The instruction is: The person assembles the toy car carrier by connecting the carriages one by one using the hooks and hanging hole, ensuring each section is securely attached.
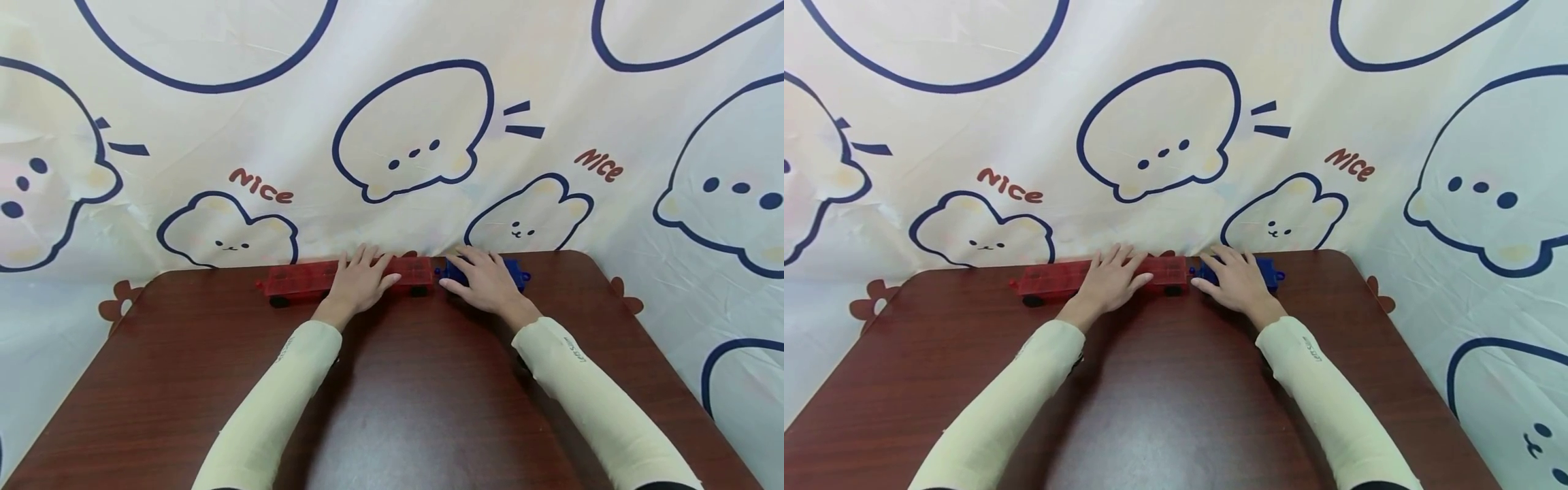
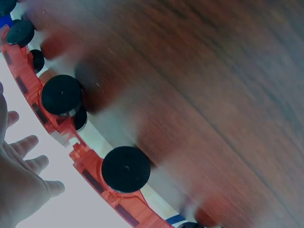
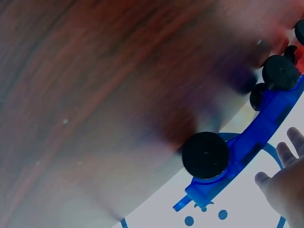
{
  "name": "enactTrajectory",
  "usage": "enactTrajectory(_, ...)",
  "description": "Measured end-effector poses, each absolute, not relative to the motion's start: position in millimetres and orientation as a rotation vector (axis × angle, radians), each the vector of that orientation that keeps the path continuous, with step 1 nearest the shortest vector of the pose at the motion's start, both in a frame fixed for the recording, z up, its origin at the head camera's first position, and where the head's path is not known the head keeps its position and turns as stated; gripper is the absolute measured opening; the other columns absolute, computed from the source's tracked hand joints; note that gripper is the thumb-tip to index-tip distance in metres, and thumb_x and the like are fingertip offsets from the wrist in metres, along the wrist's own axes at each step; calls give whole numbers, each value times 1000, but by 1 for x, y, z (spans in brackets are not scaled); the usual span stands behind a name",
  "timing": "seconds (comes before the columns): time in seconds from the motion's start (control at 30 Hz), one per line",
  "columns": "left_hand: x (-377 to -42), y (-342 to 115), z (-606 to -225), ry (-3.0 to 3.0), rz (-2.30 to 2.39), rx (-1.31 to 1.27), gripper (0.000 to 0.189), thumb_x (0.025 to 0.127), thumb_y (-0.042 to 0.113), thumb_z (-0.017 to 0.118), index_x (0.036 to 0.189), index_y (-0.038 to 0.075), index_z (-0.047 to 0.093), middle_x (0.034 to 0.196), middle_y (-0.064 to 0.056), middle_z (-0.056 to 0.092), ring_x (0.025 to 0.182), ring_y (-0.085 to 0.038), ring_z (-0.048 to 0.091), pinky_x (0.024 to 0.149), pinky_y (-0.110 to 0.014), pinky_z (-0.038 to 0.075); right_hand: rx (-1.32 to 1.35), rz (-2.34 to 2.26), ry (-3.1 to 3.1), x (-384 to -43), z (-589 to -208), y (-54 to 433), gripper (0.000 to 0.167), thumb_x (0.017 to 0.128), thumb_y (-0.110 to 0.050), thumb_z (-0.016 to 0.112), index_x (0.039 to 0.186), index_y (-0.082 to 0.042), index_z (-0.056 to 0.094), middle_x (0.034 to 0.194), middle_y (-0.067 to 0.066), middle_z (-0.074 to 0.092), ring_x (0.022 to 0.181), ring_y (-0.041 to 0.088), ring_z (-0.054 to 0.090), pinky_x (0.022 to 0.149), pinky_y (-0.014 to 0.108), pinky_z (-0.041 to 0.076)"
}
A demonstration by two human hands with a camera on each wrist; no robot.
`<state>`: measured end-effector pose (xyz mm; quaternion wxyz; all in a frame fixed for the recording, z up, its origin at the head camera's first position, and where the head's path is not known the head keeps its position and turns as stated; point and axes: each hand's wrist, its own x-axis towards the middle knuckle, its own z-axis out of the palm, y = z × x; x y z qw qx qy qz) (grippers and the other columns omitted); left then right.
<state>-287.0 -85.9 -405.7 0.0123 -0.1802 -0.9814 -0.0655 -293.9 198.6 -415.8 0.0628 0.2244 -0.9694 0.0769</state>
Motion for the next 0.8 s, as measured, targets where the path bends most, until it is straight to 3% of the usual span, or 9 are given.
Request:
enactTrajectory(0.57,-280,-110,-399,-3031,-199,-496,66,104,60,37,160,25,34,165,-13,25,153,-38,13,119,-64,6,678,230,-2909,-292,-406,183,79,98,-71,40,155,-18,44,163,12,32,151,34,24,118,65,14)
enactTrajectory(0.8,-274,-120,-393,-3034,-209,-449,68,104,61,37,160,23,35,166,-14,22,153,-39,12,119,-65,6,675,239,-2894,-289,-401,178,75,99,-68,44,155,-19,45,164,10,31,152,32,23,119,63,12)
